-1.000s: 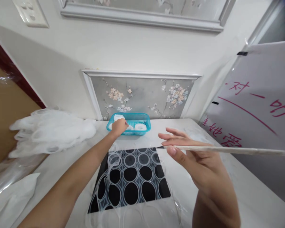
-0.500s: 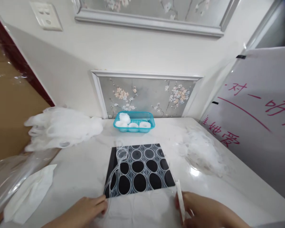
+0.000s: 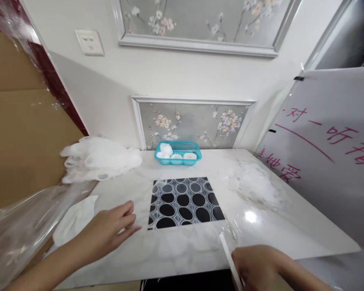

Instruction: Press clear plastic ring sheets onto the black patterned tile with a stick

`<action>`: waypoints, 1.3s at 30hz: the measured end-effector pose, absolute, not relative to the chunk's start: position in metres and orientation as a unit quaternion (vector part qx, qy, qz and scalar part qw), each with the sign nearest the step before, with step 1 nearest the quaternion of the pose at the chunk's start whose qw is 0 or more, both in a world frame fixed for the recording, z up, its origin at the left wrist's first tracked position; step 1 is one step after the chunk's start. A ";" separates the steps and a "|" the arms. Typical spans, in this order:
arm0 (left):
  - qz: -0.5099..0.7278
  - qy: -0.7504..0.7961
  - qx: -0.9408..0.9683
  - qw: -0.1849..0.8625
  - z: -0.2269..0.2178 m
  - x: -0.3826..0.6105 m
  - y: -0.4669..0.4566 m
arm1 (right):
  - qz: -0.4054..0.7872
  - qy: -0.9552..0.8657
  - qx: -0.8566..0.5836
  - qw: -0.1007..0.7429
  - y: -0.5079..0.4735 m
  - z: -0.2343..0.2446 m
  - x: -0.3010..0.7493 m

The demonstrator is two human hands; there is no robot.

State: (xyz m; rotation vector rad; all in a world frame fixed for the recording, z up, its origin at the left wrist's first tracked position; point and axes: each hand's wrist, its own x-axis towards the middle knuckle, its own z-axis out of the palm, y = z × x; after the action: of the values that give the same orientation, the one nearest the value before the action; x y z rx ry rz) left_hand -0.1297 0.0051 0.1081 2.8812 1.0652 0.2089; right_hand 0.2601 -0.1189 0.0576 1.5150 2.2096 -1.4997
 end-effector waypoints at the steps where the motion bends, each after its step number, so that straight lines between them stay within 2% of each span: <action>1: 0.087 0.345 0.934 0.025 0.115 -0.130 0.007 | -0.503 0.719 0.478 0.029 -0.119 0.058 0.260; 3: 0.115 0.348 0.929 0.044 0.130 -0.128 0.011 | -0.498 0.704 0.504 -0.043 -0.116 0.061 0.257; 6: 0.146 0.365 0.909 0.140 0.151 -0.121 0.020 | -0.437 0.672 0.571 -0.176 -0.106 0.066 0.249; 9: 0.182 0.383 0.875 0.232 0.169 -0.109 0.027 | -0.404 0.655 0.591 -0.241 -0.094 0.063 0.236; 11: 0.198 0.383 0.862 0.267 0.175 -0.101 0.029 | -0.392 0.662 0.591 -0.242 -0.089 0.054 0.226; 17: 0.211 0.383 0.845 0.308 0.171 -0.096 0.027 | -0.471 0.711 0.503 -0.142 -0.090 0.034 0.207; 19: 0.204 0.388 0.846 0.303 0.171 -0.104 0.030 | -0.489 0.715 0.477 -0.149 -0.088 0.047 0.217; 21: 0.211 0.393 0.847 0.289 0.176 -0.115 0.035 | -0.470 0.712 0.483 -0.193 -0.081 0.072 0.238; 26: 0.272 0.409 0.839 0.232 0.205 -0.142 0.046 | -0.283 0.573 0.595 -0.486 -0.072 0.158 0.310; 28: 0.289 0.412 0.840 0.200 0.212 -0.149 0.047 | -0.226 0.564 0.597 -0.525 -0.079 0.185 0.323; 33: 0.316 0.457 0.826 0.094 0.213 -0.164 0.055 | -0.091 0.642 0.581 -0.493 -0.098 0.217 0.321; 39: 0.305 0.492 0.815 0.032 0.207 -0.158 0.078 | -0.028 0.663 0.604 -0.442 -0.073 0.211 0.324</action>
State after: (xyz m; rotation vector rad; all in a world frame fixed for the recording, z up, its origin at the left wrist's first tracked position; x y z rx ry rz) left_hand -0.1583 0.0784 0.2073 2.5084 1.5145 0.9383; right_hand 0.3237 -0.0735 0.2109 2.7307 2.9988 -0.1285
